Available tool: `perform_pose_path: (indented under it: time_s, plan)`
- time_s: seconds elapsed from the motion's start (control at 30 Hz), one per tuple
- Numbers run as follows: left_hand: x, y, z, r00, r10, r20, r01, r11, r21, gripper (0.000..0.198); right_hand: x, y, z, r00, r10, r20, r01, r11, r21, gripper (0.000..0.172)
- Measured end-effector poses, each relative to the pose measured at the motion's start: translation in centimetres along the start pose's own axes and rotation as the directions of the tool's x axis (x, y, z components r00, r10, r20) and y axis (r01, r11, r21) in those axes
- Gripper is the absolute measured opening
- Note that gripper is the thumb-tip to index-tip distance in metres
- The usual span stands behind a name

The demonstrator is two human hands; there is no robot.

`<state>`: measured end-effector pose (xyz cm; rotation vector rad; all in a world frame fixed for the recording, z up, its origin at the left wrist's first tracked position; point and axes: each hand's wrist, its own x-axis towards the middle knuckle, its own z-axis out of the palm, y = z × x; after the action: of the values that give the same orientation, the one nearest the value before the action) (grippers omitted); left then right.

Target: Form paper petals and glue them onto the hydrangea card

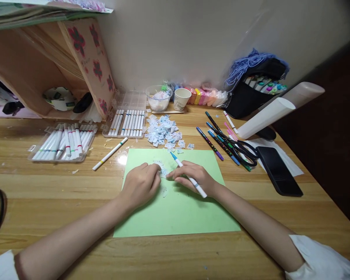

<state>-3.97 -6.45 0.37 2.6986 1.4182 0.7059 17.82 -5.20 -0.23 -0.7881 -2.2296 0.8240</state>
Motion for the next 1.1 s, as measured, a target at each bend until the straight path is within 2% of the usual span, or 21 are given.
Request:
perform_pose_path:
  time_s: [0.1,0.17,0.27,0.37,0.47,0.6,0.67,0.73,0.83,0.9,0.93,0.97,1.0,1.1]
  plan:
    - [0.0,0.0,0.1,1.000,-0.027,0.001,0.027,1.000,-0.006,0.019,0.3,-0.4,1.0,0.999,0.025,-0.038,-0.028,0.997,-0.075,0.007]
    - [0.1,0.0,0.2,0.998,-0.057,0.014,0.057,0.998,0.003,0.019,0.5,-0.6,1.6,0.990,0.093,-0.108,-0.104,0.990,-0.099,0.008]
    - [0.1,0.1,0.3,0.993,-0.088,0.074,0.086,0.996,0.036,0.019,1.1,-0.8,2.2,0.951,0.240,-0.194,-0.256,0.965,-0.063,0.013]
    - [0.1,0.1,0.3,0.986,-0.093,0.135,0.085,0.994,0.063,0.019,1.7,-0.9,2.4,0.914,0.357,-0.191,-0.356,0.934,0.037,0.016]
    - [0.1,0.1,0.2,0.983,-0.097,0.157,0.087,0.994,0.068,0.020,2.0,-0.9,2.5,0.885,0.429,-0.183,-0.396,0.898,0.191,0.020]
    - [0.1,0.1,0.2,0.987,-0.095,0.129,0.087,0.994,0.060,0.020,2.0,-0.5,2.2,0.840,0.484,-0.245,-0.361,0.836,0.413,0.025]
    - [0.1,0.1,0.1,0.992,-0.086,0.096,0.082,0.996,0.043,0.019,1.8,0.1,1.7,0.818,0.494,-0.294,-0.341,0.828,0.445,0.027]
    - [0.0,0.1,0.1,0.997,-0.051,0.062,0.050,0.998,0.025,0.020,1.7,1.1,0.8,0.773,0.499,-0.393,-0.338,0.847,0.410,0.027]
    - [-0.1,0.2,0.0,0.999,0.046,-0.006,-0.046,0.999,0.013,0.021,1.6,2.5,-0.5,0.652,0.462,-0.601,-0.379,0.885,0.270,0.026]
    - [-0.3,0.4,-0.1,0.993,0.104,-0.061,-0.104,0.995,0.010,0.022,1.3,2.7,-0.9,0.597,0.413,-0.688,-0.401,0.896,0.190,0.023]
    - [-0.3,0.5,-0.2,0.988,0.127,-0.084,-0.127,0.992,0.008,0.023,1.2,2.5,-0.9,0.592,0.391,-0.705,-0.390,0.904,0.174,0.019]
    - [-0.4,0.6,-0.3,0.984,0.147,-0.102,-0.147,0.989,0.007,0.023,1.0,2.2,-0.8,0.609,0.375,-0.698,-0.361,0.916,0.177,0.017]
    - [-0.5,0.7,-0.3,0.980,0.165,-0.110,-0.165,0.986,0.008,0.022,0.8,1.7,-0.6,0.648,0.364,-0.669,-0.318,0.927,0.197,0.020]
    - [-0.8,1.1,-0.2,0.972,0.211,-0.106,-0.208,0.977,0.041,0.020,0.3,0.2,0.1,0.827,0.330,-0.455,-0.193,0.927,0.321,0.031]
